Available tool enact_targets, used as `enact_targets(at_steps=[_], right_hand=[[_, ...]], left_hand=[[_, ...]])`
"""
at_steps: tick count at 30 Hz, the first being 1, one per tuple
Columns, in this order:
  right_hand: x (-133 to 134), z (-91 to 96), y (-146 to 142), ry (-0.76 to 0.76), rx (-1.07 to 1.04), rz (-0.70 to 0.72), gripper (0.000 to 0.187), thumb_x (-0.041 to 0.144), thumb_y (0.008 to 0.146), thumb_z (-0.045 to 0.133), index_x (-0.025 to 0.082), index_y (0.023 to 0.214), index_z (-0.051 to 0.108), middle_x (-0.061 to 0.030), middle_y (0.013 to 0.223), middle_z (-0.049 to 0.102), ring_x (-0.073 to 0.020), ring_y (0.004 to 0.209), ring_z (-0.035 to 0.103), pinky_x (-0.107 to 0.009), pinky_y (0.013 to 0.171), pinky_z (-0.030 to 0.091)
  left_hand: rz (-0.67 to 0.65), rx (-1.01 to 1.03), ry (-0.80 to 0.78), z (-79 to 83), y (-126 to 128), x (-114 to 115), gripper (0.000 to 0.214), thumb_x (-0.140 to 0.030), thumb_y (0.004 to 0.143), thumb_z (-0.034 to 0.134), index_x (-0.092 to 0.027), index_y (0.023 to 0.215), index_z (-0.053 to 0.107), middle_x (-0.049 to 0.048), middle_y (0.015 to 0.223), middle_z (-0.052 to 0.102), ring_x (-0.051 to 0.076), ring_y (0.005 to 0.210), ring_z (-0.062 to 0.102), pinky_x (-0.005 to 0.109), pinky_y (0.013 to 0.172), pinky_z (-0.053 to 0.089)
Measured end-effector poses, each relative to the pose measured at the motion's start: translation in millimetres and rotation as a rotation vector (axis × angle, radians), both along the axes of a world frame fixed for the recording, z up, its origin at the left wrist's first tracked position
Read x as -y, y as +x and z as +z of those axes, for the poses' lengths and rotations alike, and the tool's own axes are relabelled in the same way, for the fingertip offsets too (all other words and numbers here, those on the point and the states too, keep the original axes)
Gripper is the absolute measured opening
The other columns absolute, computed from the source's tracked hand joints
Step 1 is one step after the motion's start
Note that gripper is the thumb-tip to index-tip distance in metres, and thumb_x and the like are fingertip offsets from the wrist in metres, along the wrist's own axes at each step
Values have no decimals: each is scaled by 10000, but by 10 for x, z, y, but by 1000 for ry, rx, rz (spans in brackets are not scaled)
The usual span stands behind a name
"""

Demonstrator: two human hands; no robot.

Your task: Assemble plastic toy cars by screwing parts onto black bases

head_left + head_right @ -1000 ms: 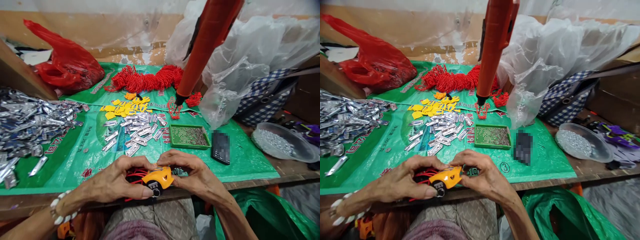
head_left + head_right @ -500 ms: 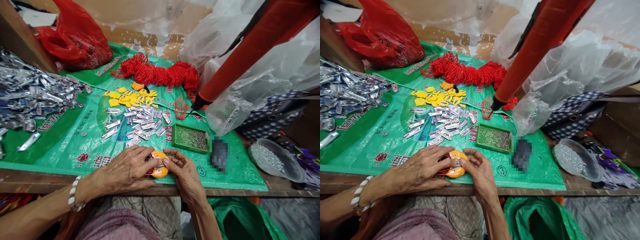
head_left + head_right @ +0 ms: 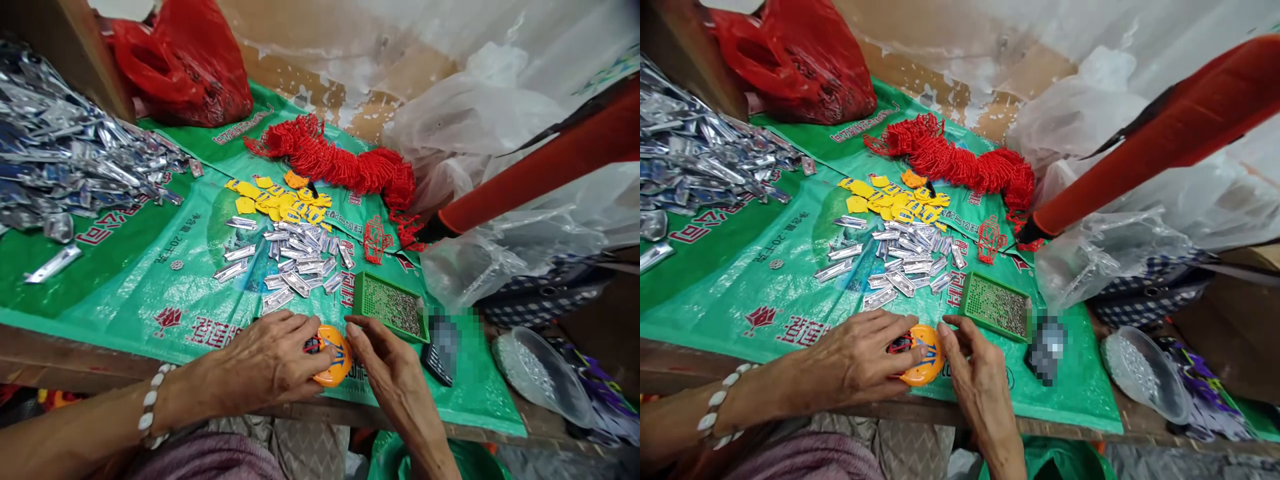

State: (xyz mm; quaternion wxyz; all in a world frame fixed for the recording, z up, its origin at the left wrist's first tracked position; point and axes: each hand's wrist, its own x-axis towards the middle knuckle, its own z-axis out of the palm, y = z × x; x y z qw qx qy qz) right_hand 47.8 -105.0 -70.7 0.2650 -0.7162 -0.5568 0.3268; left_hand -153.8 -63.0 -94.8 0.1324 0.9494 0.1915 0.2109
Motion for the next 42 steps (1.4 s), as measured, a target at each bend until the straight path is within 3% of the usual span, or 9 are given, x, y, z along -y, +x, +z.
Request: enact_targets(at_steps=[3,6,11,16,20,24,30,38,42], right_hand=[[-181,51,-10,2,179,166,497,603,891,456,204,624,583,-36,559,585,-131,490,447,-266,496,331],[-323,139,-1,27,244,232,517,598,885,463,209,549,508,-6,490,502,-112,457,366,-272,474,253],[-716,265,-115,117,311,428,386,419,947,445,188,692,619,-12,599,616,-129,536,541,-232,514,389],[-1505,111,-547,215,463,504,181,176,924,532,178,897,711,-67,936,735,-178,852,685,-279,782,509],[-2045,-99,-778,222,593,469,231,303,957,593,163,1131,652,-95,1179,659,-212,1039,651,-412,906,547],[-2314,-219,-710,165,639,481,357,375,947,615,183,1248,595,-98,1270,615,-224,1081,637,-441,908,561],[-2455,-305,-455,165,578,526,360,375,948,613,179,1250,593,-97,1263,618,-222,1070,641,-442,900,564],[-2249,-290,-392,300,369,412,350,380,950,610,175,1234,598,-95,1252,621,-218,1056,644,-436,889,568],[-1878,-69,-388,373,159,340,294,345,924,630,170,1161,645,-39,967,690,-166,843,653,-342,782,556]], left_hand=[[37,54,71,-47,12,20,235,-370,918,666,-189,1063,630,113,1006,668,273,911,636,360,748,518],[59,59,125,-73,26,45,232,-394,931,650,-199,1047,604,109,1049,678,260,925,645,360,743,537],[90,38,165,-39,44,69,179,-357,943,616,-212,1038,571,83,978,697,238,867,660,339,687,539],[147,-1,220,18,3,87,153,-379,987,565,-237,1043,552,79,1070,702,207,902,667,295,698,529],[259,11,302,-109,28,142,155,-291,976,601,-251,1121,563,29,1107,713,166,945,676,250,767,528],[375,69,221,-313,164,144,411,-502,965,584,-150,1178,596,70,1012,734,185,911,674,253,724,536],[177,114,293,-305,248,-16,73,-284,997,577,-226,997,623,4,1081,694,147,878,628,278,702,464],[122,111,310,-109,69,-9,124,-299,1006,579,-191,1057,613,-11,1083,672,144,844,603,321,690,432],[126,100,209,-44,38,33,213,-365,976,609,-201,1113,597,-3,1089,676,171,864,616,334,709,443]])
